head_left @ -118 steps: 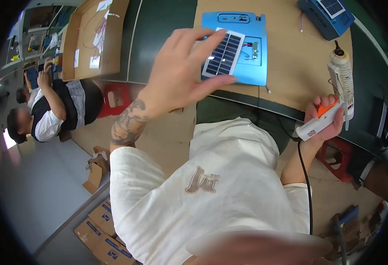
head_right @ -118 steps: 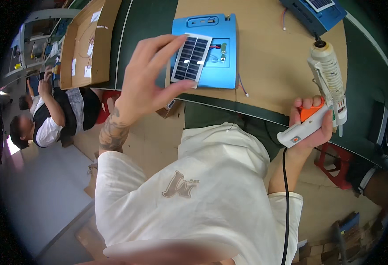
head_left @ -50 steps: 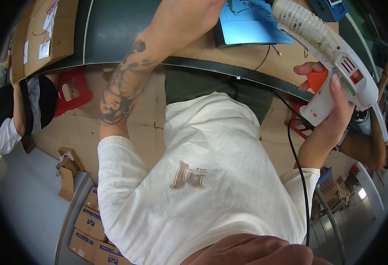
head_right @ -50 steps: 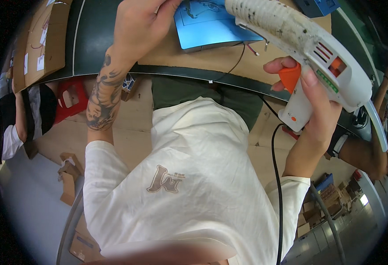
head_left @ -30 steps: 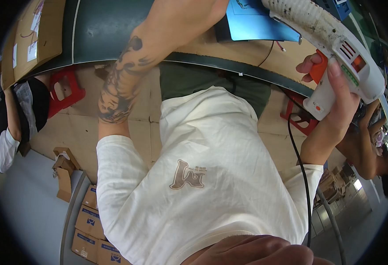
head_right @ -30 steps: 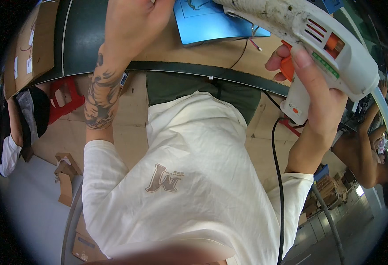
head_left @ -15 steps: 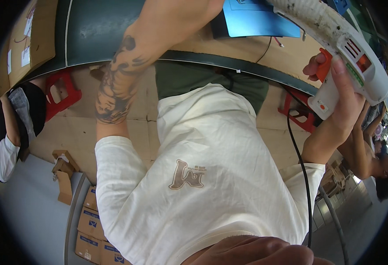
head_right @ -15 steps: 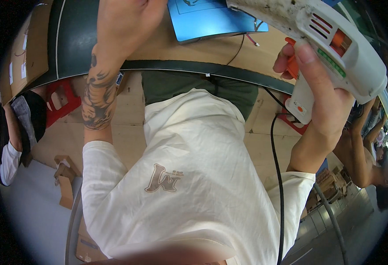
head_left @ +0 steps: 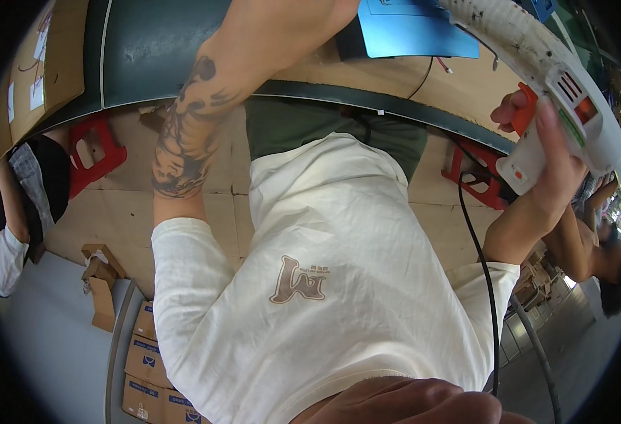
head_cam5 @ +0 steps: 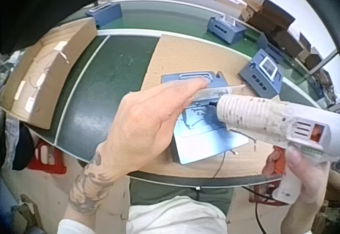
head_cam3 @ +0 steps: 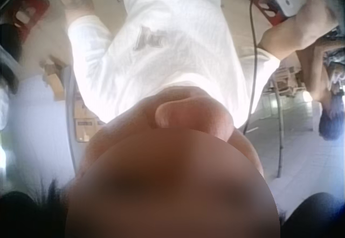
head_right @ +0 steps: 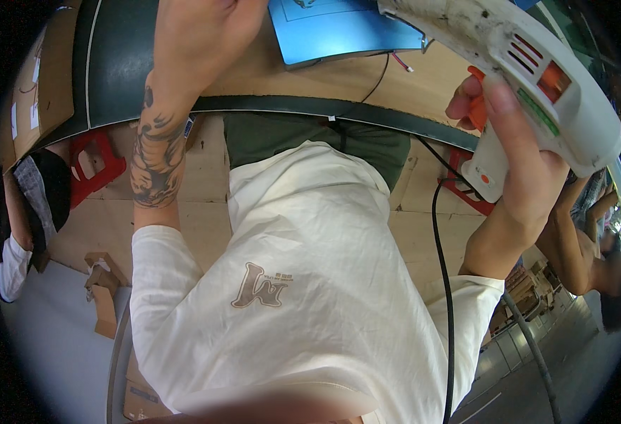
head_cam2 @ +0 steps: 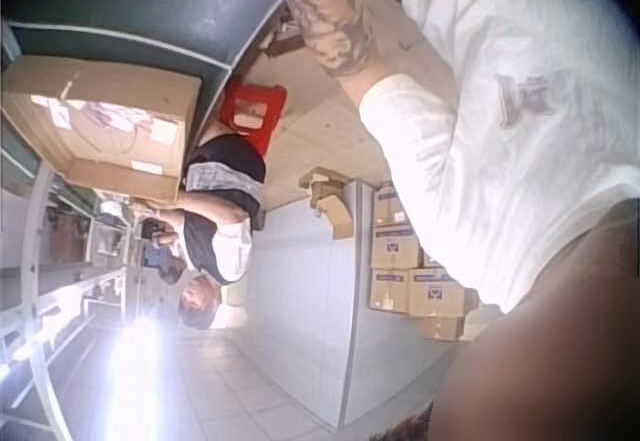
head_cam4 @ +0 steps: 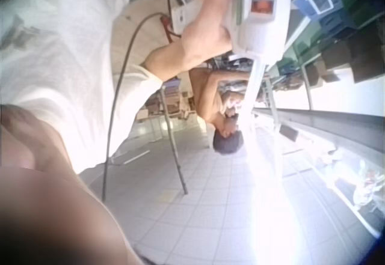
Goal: Using a glue gun to assemble electronic solar-powered lamps on a production line.
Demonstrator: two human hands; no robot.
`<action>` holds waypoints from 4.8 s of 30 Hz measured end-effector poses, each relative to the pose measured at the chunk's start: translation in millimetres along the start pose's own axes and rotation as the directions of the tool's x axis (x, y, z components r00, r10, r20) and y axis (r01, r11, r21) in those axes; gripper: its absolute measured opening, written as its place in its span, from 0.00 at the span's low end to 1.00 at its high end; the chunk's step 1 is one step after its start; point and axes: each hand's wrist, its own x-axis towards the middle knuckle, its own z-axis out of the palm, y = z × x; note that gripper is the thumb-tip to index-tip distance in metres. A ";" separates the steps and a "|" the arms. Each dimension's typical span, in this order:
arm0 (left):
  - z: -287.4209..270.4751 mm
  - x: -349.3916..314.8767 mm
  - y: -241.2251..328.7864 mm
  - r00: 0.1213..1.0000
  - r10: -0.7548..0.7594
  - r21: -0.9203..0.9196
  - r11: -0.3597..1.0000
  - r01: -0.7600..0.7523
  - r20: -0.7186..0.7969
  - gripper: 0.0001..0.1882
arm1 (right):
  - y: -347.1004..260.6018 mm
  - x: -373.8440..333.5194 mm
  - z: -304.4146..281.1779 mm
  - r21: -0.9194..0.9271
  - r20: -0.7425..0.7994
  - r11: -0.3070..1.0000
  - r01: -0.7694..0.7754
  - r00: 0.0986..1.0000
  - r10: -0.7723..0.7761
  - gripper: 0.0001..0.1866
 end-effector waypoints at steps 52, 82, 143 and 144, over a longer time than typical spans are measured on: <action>6.4 -5.8 -13.4 0.982 0.179 0.023 0.984 -0.178 -0.064 0.18 | -81.6 20.6 -21.4 -0.578 0.003 0.814 -0.049 0.998 0.062 0.20; -9.2 -7.7 13.8 0.913 0.140 0.357 0.889 -0.286 0.384 0.21 | 93.6 -34.3 -104.7 0.744 0.266 0.667 -0.041 0.934 -0.239 0.25; 24.5 20.7 38.0 0.786 -0.202 0.633 0.720 -0.286 0.584 0.44 | 185.9 -5.6 -34.8 0.998 -0.003 -0.069 -0.006 0.991 -0.135 0.19; 23.4 23.4 39.3 0.758 -0.194 0.622 0.711 -0.329 0.623 0.43 | 185.0 -4.4 -35.0 0.998 -0.004 -0.067 -0.005 0.992 -0.129 0.19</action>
